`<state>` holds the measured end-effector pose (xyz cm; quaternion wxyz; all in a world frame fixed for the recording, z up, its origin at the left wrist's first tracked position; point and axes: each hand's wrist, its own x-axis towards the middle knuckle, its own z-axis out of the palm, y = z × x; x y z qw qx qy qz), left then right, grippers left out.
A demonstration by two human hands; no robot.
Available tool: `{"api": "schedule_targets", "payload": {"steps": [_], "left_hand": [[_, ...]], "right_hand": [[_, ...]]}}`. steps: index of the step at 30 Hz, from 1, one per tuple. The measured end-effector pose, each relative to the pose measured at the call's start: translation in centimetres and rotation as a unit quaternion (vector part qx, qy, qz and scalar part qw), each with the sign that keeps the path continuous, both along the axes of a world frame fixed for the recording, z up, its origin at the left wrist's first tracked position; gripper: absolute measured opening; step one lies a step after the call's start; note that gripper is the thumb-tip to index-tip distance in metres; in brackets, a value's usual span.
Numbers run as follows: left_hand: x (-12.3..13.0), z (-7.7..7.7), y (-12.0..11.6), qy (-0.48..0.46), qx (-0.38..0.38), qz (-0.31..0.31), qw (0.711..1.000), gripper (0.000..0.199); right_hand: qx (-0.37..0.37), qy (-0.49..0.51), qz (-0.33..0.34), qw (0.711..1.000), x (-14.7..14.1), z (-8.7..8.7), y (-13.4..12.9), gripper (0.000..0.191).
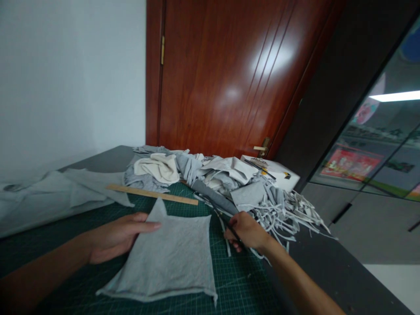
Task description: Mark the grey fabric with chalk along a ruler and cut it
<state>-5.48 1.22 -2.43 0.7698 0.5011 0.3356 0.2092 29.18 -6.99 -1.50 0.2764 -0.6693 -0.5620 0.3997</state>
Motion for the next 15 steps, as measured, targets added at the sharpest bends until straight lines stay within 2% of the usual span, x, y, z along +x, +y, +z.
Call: {"api": "schedule_targets", "payload": {"steps": [4,6,9,12,15], "left_hand": [[0.4,1.2,-0.4,-0.064,0.017,0.050,0.997,0.036],[0.8,2.2,-0.6,-0.108,0.035,0.097,0.989,0.027],[1.5,3.7,-1.1,-0.161,0.062,0.183,0.968,0.018],[2.2,4.4,-1.7,-0.209,0.092,0.275,0.934,0.023],[2.6,4.2,-2.1,-0.231,0.116,0.309,0.915,0.033]], "right_hand": [[0.038,0.050,0.022,0.998,-0.8,1.0,-1.4,0.028],[0.075,0.107,0.020,0.991,-1.6,1.6,-2.0,0.039],[0.137,0.219,-0.012,0.966,-3.7,2.2,-2.3,0.057],[0.166,0.293,-0.013,0.941,-6.8,2.2,-1.9,0.061],[0.196,0.312,0.008,0.930,-9.9,1.5,-0.5,0.061]]}}
